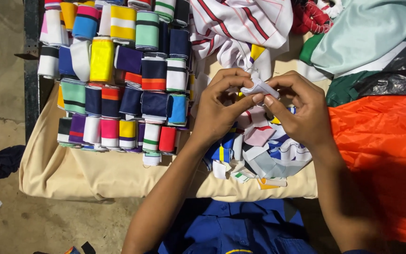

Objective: Rolling small strips of multi-colored fabric into tight cylinders and stacking them.

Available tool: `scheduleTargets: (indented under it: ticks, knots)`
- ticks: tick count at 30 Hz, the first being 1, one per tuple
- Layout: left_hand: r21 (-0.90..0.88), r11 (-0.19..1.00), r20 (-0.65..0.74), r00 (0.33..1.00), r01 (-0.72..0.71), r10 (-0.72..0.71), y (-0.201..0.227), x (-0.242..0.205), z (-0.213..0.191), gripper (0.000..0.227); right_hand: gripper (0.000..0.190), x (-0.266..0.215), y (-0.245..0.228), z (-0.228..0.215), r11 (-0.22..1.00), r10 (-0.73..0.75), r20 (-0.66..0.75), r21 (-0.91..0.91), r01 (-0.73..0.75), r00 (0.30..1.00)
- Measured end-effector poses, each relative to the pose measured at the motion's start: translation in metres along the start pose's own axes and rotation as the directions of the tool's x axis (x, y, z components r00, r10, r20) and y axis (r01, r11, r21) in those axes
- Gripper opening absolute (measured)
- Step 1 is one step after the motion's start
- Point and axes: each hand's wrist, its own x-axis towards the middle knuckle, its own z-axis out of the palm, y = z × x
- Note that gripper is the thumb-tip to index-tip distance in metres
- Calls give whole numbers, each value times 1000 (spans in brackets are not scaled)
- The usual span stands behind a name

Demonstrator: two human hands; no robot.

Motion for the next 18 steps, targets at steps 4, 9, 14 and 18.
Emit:
scheduleTargets:
  ticks: [4, 9, 14, 18]
  knots:
    - [-14, 999, 45, 998, -40, 41, 2, -4, 3, 21, 18, -1, 1, -4, 1000, 21, 23, 3, -21, 1000]
    - [208, 943, 240, 949, -258, 207, 11, -6, 0, 48, 12, 0, 0, -9, 997, 68, 77, 22, -70, 995]
    - [271, 890, 206, 925, -367, 319, 5, -1, 0, 25, 18, -3, 10, -8, 990, 102, 37, 92, -105, 994]
    - [254, 919, 60, 953, -301, 296, 15, -5, 2, 21, 23, 3, 3, -2, 986, 30, 21, 165, -33, 999]
